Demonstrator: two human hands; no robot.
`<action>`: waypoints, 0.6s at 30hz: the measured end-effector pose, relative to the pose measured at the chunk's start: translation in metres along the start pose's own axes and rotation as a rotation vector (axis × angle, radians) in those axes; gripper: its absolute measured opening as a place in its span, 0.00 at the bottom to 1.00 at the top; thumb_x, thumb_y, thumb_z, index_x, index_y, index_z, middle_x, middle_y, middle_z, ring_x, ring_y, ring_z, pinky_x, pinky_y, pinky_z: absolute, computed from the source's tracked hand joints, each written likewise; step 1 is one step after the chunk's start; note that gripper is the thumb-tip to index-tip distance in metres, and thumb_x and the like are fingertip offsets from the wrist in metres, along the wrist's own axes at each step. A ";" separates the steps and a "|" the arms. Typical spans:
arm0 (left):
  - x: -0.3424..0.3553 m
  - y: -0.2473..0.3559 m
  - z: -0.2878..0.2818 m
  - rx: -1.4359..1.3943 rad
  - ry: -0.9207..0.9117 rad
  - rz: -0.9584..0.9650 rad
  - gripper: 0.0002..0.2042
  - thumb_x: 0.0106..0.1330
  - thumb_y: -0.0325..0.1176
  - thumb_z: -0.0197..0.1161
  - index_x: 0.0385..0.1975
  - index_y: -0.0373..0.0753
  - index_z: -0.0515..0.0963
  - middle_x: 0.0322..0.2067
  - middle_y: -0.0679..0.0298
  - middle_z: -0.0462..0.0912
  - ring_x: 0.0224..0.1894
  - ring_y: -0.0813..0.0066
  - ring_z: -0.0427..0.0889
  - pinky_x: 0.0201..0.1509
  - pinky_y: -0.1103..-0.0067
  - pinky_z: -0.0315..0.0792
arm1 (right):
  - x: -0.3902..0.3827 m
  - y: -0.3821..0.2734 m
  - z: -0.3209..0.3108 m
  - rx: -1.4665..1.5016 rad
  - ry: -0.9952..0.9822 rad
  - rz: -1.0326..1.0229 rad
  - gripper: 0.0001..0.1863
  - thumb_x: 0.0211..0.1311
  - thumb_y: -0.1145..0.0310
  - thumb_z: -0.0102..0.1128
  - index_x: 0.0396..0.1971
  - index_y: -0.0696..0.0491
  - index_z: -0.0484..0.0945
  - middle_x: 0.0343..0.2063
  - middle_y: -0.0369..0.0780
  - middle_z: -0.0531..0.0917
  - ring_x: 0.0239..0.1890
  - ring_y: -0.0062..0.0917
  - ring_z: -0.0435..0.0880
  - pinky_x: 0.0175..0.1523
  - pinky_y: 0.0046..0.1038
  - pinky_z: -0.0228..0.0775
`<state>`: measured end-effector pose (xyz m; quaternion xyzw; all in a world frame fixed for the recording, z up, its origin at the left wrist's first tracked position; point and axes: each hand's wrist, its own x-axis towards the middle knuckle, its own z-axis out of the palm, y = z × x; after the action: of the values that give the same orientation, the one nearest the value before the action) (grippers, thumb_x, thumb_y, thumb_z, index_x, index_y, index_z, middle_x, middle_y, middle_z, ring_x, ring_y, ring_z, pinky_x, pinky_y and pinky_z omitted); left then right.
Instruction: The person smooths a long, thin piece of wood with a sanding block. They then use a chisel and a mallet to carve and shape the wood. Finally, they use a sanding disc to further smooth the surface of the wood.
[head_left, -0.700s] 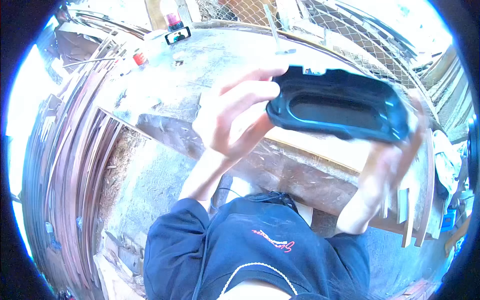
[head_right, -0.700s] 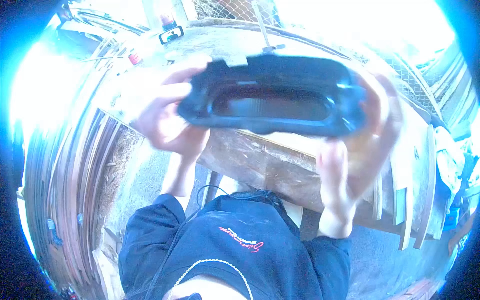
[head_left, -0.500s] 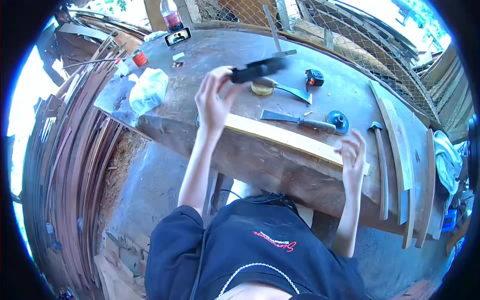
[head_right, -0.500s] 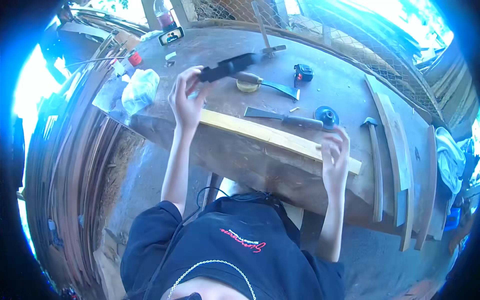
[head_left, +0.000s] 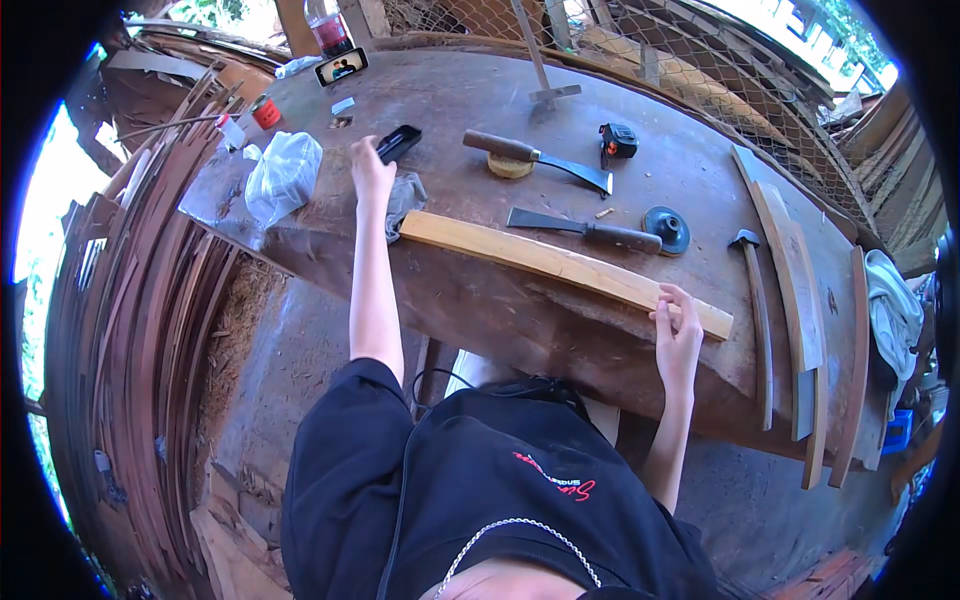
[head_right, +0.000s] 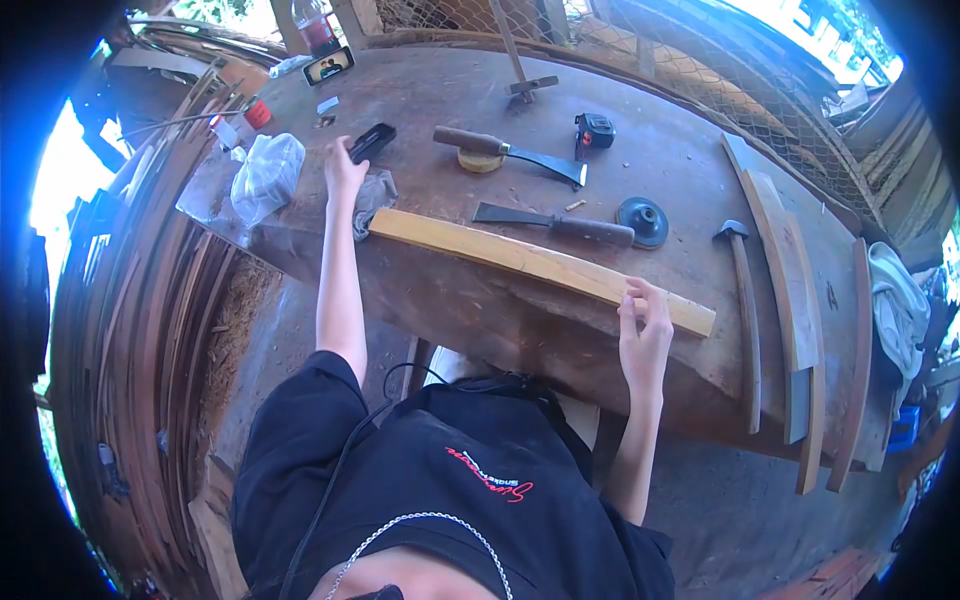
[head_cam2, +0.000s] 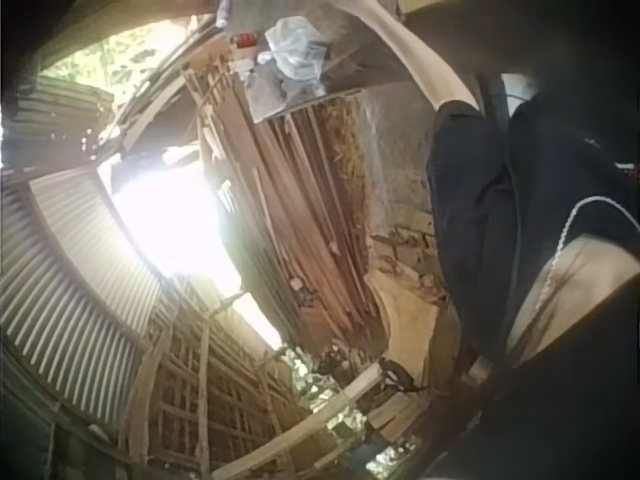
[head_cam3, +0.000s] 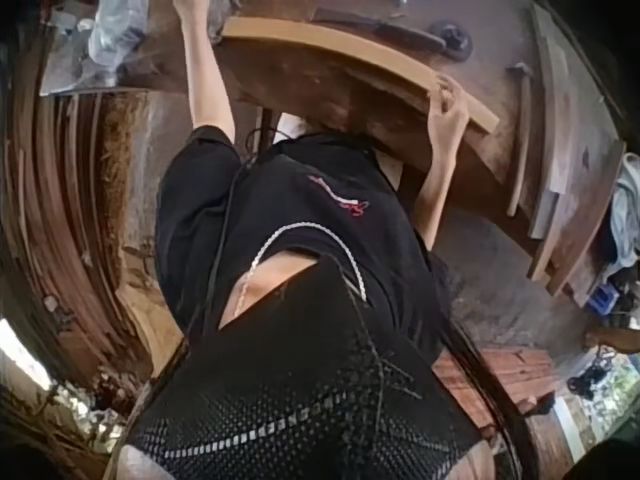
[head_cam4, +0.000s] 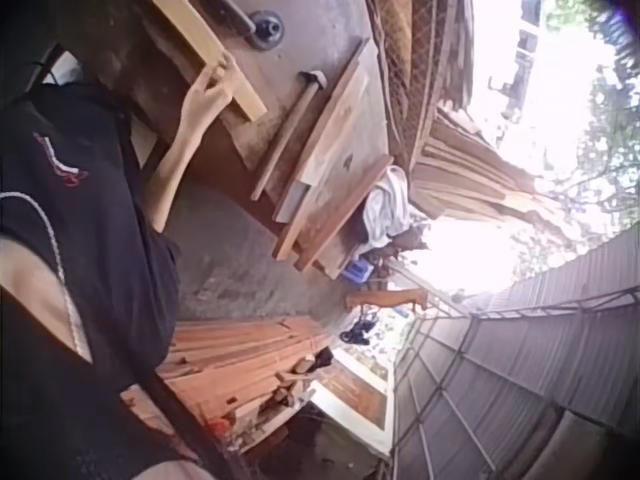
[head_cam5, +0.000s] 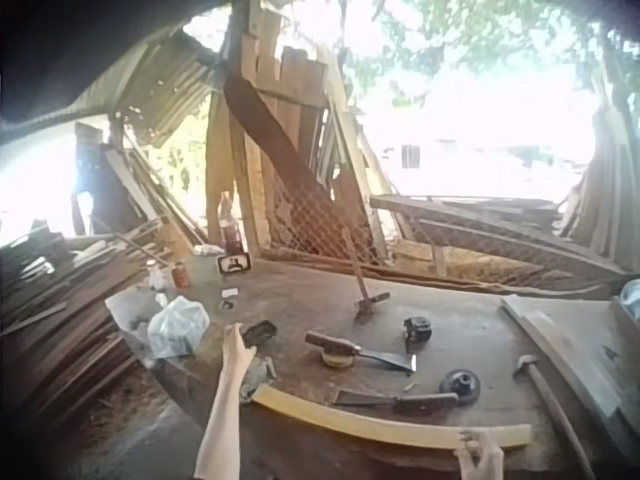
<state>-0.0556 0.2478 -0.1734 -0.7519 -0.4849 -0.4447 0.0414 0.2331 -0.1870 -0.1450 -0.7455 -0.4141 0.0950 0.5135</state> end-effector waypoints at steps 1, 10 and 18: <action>-0.008 0.008 -0.008 -0.020 0.038 -0.035 0.24 0.50 0.26 0.66 0.49 0.36 0.69 0.47 0.49 0.73 0.52 0.49 0.71 0.58 0.62 0.65 | -0.003 0.003 -0.002 -0.029 -0.006 -0.030 0.13 0.69 0.70 0.50 0.49 0.57 0.74 0.38 0.38 0.80 0.30 0.19 0.81 0.39 0.20 0.72; -0.099 0.057 -0.045 -0.063 -0.352 -0.194 0.27 0.69 0.48 0.47 0.64 0.40 0.63 0.67 0.55 0.60 0.69 0.57 0.56 0.72 0.62 0.44 | 0.001 0.009 -0.001 -0.105 0.124 -0.109 0.08 0.66 0.73 0.51 0.40 0.57 0.79 0.32 0.41 0.81 0.28 0.22 0.78 0.35 0.24 0.70; -0.088 0.046 -0.048 -0.205 -0.461 -0.226 0.21 0.72 0.44 0.43 0.58 0.41 0.72 0.63 0.60 0.67 0.69 0.60 0.57 0.73 0.60 0.42 | 0.019 0.023 0.024 -0.252 0.221 -0.162 0.07 0.64 0.74 0.53 0.35 0.53 0.81 0.24 0.36 0.78 0.21 0.19 0.71 0.29 0.23 0.63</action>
<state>-0.0627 0.1386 -0.1902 -0.7748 -0.5147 -0.3103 -0.1963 0.2438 -0.1593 -0.1702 -0.7741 -0.4226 -0.0820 0.4643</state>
